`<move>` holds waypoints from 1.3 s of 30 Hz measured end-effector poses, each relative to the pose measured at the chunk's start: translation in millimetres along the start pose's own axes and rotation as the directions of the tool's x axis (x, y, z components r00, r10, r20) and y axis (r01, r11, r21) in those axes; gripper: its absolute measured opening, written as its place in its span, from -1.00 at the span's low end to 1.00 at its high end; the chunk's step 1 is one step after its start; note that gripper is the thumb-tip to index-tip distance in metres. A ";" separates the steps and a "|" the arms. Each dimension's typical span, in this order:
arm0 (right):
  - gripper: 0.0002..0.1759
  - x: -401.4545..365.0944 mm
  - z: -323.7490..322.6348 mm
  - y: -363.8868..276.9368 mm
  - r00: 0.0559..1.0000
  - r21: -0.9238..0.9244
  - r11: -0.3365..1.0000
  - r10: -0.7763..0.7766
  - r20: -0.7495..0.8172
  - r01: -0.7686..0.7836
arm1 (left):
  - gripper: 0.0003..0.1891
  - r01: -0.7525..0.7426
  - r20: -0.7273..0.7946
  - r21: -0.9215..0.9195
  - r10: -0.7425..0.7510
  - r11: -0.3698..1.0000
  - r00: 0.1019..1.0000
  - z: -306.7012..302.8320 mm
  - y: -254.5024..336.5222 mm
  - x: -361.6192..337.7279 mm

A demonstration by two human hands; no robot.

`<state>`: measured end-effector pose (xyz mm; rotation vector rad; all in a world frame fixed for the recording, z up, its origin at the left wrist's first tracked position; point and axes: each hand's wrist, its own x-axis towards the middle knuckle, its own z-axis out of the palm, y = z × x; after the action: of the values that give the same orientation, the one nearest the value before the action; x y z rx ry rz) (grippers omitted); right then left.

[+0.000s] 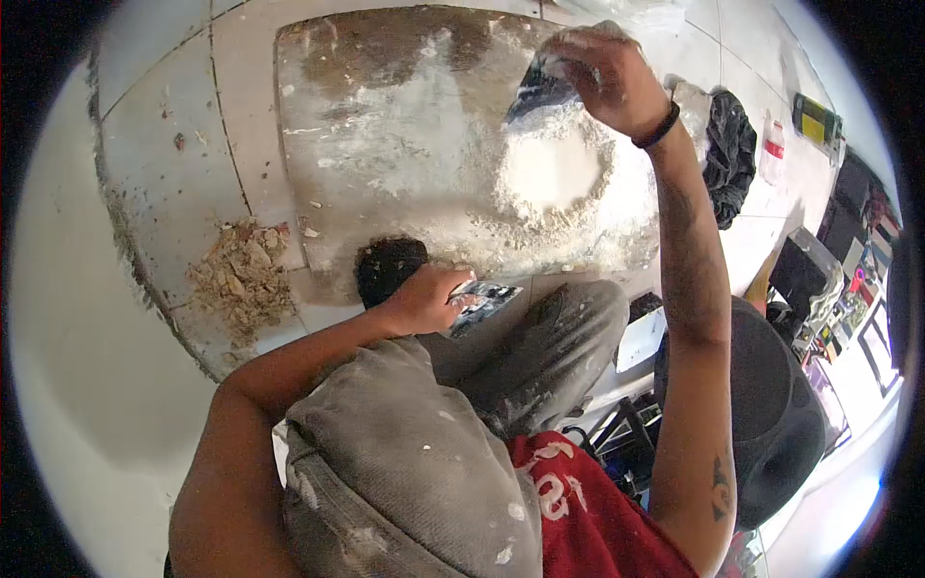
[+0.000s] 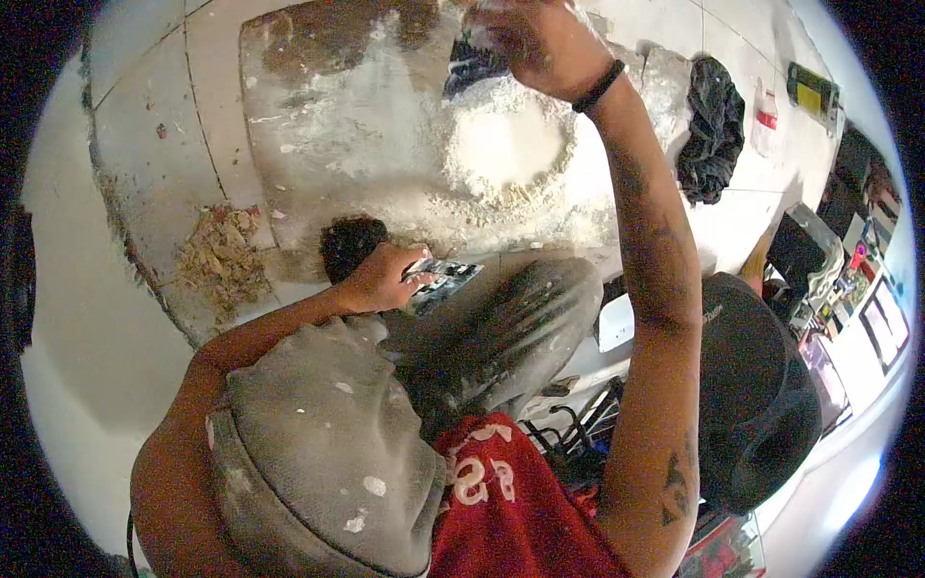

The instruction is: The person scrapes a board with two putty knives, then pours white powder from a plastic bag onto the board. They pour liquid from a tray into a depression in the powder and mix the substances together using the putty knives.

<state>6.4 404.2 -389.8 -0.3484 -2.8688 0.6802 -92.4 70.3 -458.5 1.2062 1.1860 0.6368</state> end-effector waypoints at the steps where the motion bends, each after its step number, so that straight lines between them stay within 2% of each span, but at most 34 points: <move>1: -0.69 1.3 -3.5 1.5 1.000 -0.021 1.000 -0.009 0.013 0.010 | -0.68 -0.006 -0.006 -0.001 0.006 1.000 1.000 1.4 -1.4 0.2; 3: -0.69 11.0 -9.7 4.3 0.999 -0.069 0.997 -0.031 0.031 0.033 | -0.67 -0.021 -0.021 0.007 0.021 1.000 1.000 3.7 -4.1 -0.3; 4: -0.73 16.3 -7.7 2.2 0.996 -0.114 0.992 -0.068 -0.052 0.061 | -0.66 -0.030 -0.024 0.030 0.031 0.999 0.999 3.5 -4.3 -1.0; 7: -0.67 30.6 -15.9 -6.4 0.984 -0.048 0.984 0.173 0.050 -0.170 | -0.64 -0.063 -0.054 0.081 0.067 0.995 0.996 5.1 -7.6 -1.5; 8: -0.56 27.8 -19.4 -6.2 0.948 0.083 0.945 0.315 0.047 -0.318 | -0.63 -0.074 -0.083 0.085 0.081 0.994 0.993 8.1 -10.5 -2.8; 11: -0.77 -0.9 -14.4 2.9 0.941 -0.059 0.969 0.217 -0.261 -0.240 | -0.61 -0.057 -0.108 0.109 0.069 0.992 0.992 12.3 -10.5 -6.9; 12: -0.79 -11.3 -22.0 -2.5 0.907 0.164 0.926 0.369 -0.201 -0.340 | -0.61 -0.049 -0.100 0.127 0.062 0.991 0.993 10.3 -9.1 -6.6; 13: -0.80 -22.9 -25.8 -3.4 0.884 0.073 0.918 0.394 -0.252 -0.389 | -0.60 -0.047 -0.102 0.134 0.061 0.990 0.993 8.4 -7.0 -6.3; 15: -0.77 -53.9 -31.1 -8.8 0.708 0.263 0.747 0.664 -0.243 -0.610 | -0.60 -0.053 -0.100 0.149 0.068 0.987 0.993 5.9 -1.0 -4.6; 17: -0.77 -97.4 -27.0 -0.4 0.646 0.219 0.767 0.631 -0.429 -0.603 | -0.60 -0.099 -0.110 0.151 0.116 0.984 0.987 9.5 -11.2 -1.8; 18: -0.78 -123.4 -16.3 3.2 0.519 0.379 0.711 0.696 -0.496 -0.592 | -0.61 -0.118 -0.109 0.141 0.134 0.983 0.985 13.4 -16.7 -2.7; 19: -0.71 -148.1 -14.9 -1.7 0.430 0.459 0.606 0.791 -0.436 -0.650 | -0.61 -0.092 -0.096 0.125 0.104 0.988 0.990 15.0 -15.9 -3.0; 21: -0.63 -209.0 8.3 7.8 0.281 0.353 0.467 0.840 -0.465 -0.811 | -0.61 -0.034 -0.081 0.089 0.041 0.995 0.996 11.1 -6.8 0.0; 22: -0.63 -231.7 23.2 6.1 0.220 0.401 0.435 0.849 -0.480 -0.806 | -0.64 0.040 -0.037 0.062 -0.037 0.997 0.999 9.0 -2.6 0.0; 23: -0.64 -252.1 36.8 3.3 0.157 0.452 0.406 0.855 -0.493 -0.794 | -0.65 0.015 -0.053 0.101 -0.010 0.995 0.999 9.1 0.8 0.0; 25: -0.66 -275.3 54.9 -4.6 0.012 0.506 0.236 0.914 -0.407 -0.829 | -0.66 -0.034 -0.080 0.191 0.050 0.981 0.996 6.8 7.0 -0.6; 26: -0.67 -280.9 61.6 -3.8 0.006 0.545 0.245 0.916 -0.402 -0.802 | -0.68 -0.125 -0.137 0.158 0.147 0.980 0.980 14.6 -10.4 0.8; 27: -0.68 -288.1 68.7 -4.4 -0.001 0.581 0.249 0.919 -0.395 -0.775 | -0.68 -0.115 -0.132 0.153 0.136 0.981 0.982 12.9 -8.5 2.3; 28: -0.69 -316.4 87.7 18.3 0.132 0.372 0.339 0.866 -0.482 -0.864 | -0.68 -0.102 -0.123 0.145 0.120 0.984 0.985 13.0 -5.1 2.7; 29: -0.71 -314.3 90.2 17.9 0.051 0.465 0.264 0.905 -0.422 -0.845 | -0.68 -0.084 -0.112 0.133 0.099 0.988 0.989 14.7 -3.6 1.9; 31: -0.72 -299.8 92.9 14.7 0.032 0.405 0.275 0.858 -0.513 -0.872 | -0.70 -0.048 -0.105 0.172 0.066 0.984 0.992 18.8 -4.3 1.4; 34: -0.70 -280.5 92.7 12.7 -0.049 0.554 0.252 0.881 -0.470 -0.793 | -0.72 0.006 -0.106 0.180 0.014 0.984 0.994 17.5 -1.1 2.5; 37: -0.69 -269.2 84.9 9.5 0.051 0.375 0.192 0.933 -0.355 -0.907 | -0.72 -0.102 -0.181 0.187 0.136 0.977 0.974 18.6 3.5 1.6; 38: -0.68 -265.7 89.1 10.8 0.110 0.343 0.267 0.903 -0.415 -0.900 | -0.74 -0.062 -0.143 0.152 0.084 0.986 0.986 18.1 1.3 2.9; 39: -0.68 -261.2 85.7 10.0 0.094 0.377 0.254 0.914 -0.395 -0.891 | -0.76 -0.068 -0.161 0.183 0.098 0.981 0.982 18.1 6.1 2.7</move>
<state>239.6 307.8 -499.4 -2.0596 -1.7076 0.5805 -73.6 68.0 -455.2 1.3788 1.3624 0.7195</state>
